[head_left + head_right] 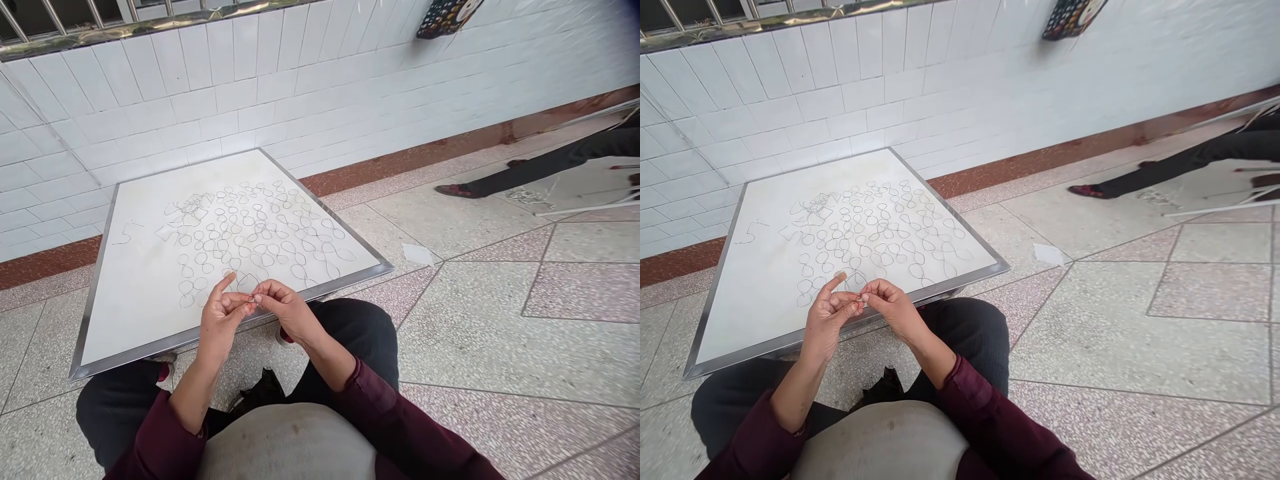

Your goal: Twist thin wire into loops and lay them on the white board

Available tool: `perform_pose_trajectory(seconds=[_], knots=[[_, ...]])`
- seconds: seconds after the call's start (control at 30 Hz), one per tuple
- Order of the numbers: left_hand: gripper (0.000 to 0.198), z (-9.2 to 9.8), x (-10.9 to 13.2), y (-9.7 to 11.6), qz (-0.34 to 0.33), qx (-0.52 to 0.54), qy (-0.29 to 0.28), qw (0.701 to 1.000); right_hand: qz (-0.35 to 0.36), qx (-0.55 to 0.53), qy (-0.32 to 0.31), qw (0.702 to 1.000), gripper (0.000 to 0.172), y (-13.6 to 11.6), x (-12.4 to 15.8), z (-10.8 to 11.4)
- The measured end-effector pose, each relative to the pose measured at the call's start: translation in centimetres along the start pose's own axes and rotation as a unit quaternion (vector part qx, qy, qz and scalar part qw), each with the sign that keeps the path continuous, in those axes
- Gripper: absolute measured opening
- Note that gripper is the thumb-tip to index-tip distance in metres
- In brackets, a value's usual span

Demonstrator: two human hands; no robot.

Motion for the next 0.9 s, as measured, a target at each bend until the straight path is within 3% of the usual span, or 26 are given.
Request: perform_pose_trajectory(seconds=[0.33, 0.5, 0.9], knots=[[0.06, 0.12, 0.32, -0.39, -0.011, -0.009, 0.028, 1.0, 0.009, 0.037, 0.013, 0.999, 0.018, 0.14, 0.41, 0.09], [0.052, 0.26, 0.39, -0.59, -0.024, -0.026, 0.036, 0.999, 0.015, 0.03, -0.012, 0.999, 0.016, 0.33, 0.36, -0.25], [0.052, -0.23, 0.52, -0.24, -0.007, -0.056, 0.036, 0.998, -0.013, 0.037, -0.021, 0.999, 0.015, 0.87, 0.41, -0.11]])
Point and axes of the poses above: each hand's wrist, its own x-axis away from the middle knuckle, its own z-axis out of the back of the hand, y = z × x, the point moved 8 cm from there along -x, towards the middle knuckle, and after that the axes turned 13 degrees about -y, right-handed, at the moved point
